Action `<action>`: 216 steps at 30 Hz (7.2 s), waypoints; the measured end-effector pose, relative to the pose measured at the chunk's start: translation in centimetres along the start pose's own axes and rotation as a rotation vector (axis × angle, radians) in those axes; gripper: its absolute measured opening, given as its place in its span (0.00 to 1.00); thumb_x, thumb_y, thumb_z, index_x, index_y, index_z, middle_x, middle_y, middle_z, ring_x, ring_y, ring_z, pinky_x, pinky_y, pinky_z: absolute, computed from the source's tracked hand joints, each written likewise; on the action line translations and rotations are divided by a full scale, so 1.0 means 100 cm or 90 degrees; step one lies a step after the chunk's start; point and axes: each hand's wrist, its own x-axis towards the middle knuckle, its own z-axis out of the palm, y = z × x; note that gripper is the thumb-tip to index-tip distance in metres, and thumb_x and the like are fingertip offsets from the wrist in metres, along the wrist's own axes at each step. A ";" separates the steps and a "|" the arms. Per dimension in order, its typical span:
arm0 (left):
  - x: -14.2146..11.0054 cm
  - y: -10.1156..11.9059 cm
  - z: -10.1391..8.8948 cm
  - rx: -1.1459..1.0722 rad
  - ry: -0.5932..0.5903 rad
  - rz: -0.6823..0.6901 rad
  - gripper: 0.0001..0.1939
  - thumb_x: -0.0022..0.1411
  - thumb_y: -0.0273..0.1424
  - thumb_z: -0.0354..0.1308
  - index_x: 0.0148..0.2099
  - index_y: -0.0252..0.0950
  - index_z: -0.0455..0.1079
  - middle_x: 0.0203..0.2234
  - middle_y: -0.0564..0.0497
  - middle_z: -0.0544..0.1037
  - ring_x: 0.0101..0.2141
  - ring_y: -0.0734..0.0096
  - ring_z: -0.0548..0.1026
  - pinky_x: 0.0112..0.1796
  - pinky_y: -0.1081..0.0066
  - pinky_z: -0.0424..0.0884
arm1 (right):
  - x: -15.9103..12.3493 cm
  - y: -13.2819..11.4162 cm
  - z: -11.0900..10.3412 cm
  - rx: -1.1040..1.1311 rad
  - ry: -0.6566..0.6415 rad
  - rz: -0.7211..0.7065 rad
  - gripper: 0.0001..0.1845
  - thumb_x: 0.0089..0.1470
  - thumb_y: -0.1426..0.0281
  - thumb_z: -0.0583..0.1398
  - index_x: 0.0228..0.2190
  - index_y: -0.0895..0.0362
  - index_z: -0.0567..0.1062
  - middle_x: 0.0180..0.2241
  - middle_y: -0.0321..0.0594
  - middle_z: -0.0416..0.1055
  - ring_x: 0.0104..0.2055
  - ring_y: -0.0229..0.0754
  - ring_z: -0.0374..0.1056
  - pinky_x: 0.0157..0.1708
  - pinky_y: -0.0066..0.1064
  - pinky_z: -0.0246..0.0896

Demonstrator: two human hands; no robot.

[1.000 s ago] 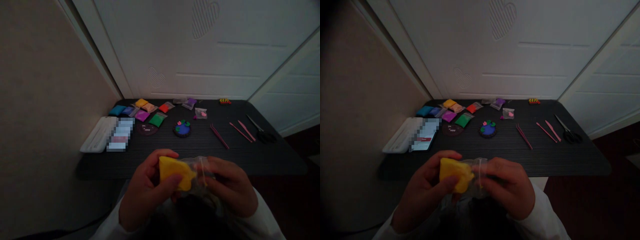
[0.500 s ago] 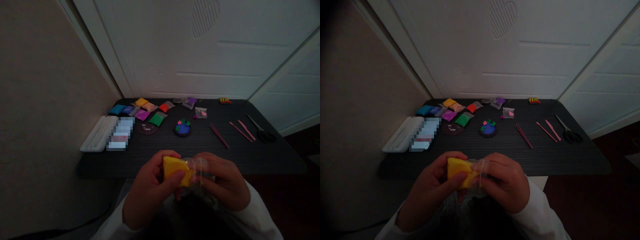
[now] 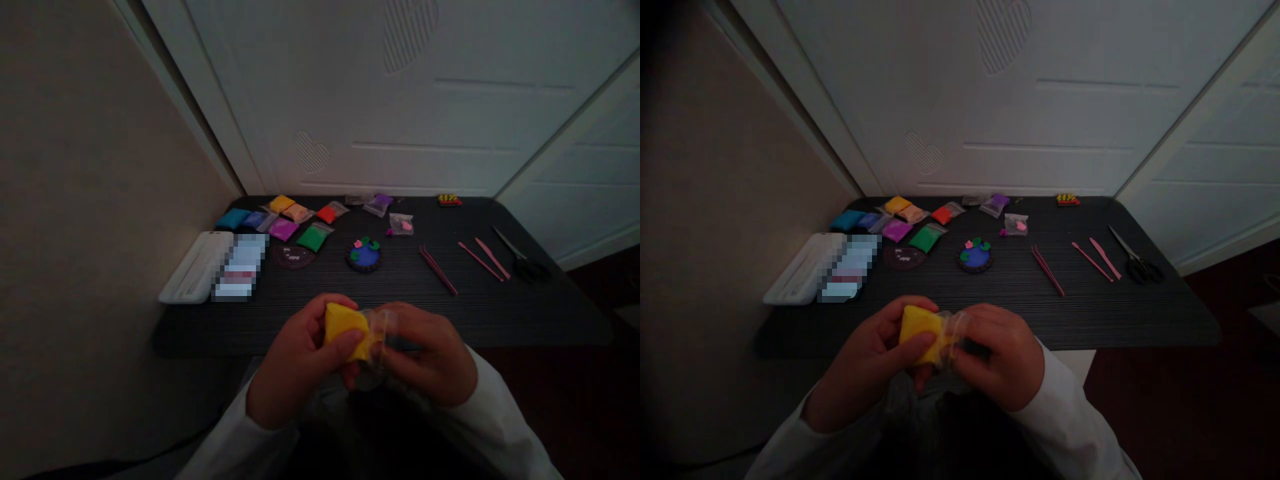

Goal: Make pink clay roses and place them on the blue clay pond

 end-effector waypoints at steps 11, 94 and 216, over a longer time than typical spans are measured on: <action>0.012 -0.004 -0.015 0.035 -0.031 -0.045 0.18 0.51 0.33 0.56 0.43 0.37 0.55 0.21 0.56 0.70 0.16 0.79 0.68 0.18 0.76 0.67 | -0.001 0.020 0.011 0.121 -0.041 0.061 0.09 0.45 0.72 0.58 0.33 0.57 0.71 0.35 0.42 0.70 0.39 0.38 0.66 0.41 0.31 0.60; 0.060 -0.048 -0.064 -0.105 0.192 0.100 0.16 0.43 0.26 0.62 0.37 0.33 0.62 0.29 0.52 0.74 0.29 0.72 0.73 0.25 0.74 0.72 | -0.007 0.092 0.025 -0.179 0.191 0.133 0.14 0.48 0.65 0.55 0.38 0.56 0.71 0.38 0.45 0.68 0.43 0.43 0.63 0.44 0.39 0.59; 0.084 -0.056 -0.033 -0.114 0.036 0.098 0.09 0.42 0.29 0.63 0.30 0.32 0.71 0.22 0.51 0.75 0.23 0.76 0.72 0.28 0.73 0.68 | 0.007 0.074 0.051 0.061 0.243 0.067 0.06 0.46 0.73 0.57 0.30 0.55 0.73 0.27 0.38 0.68 0.31 0.37 0.64 0.32 0.31 0.60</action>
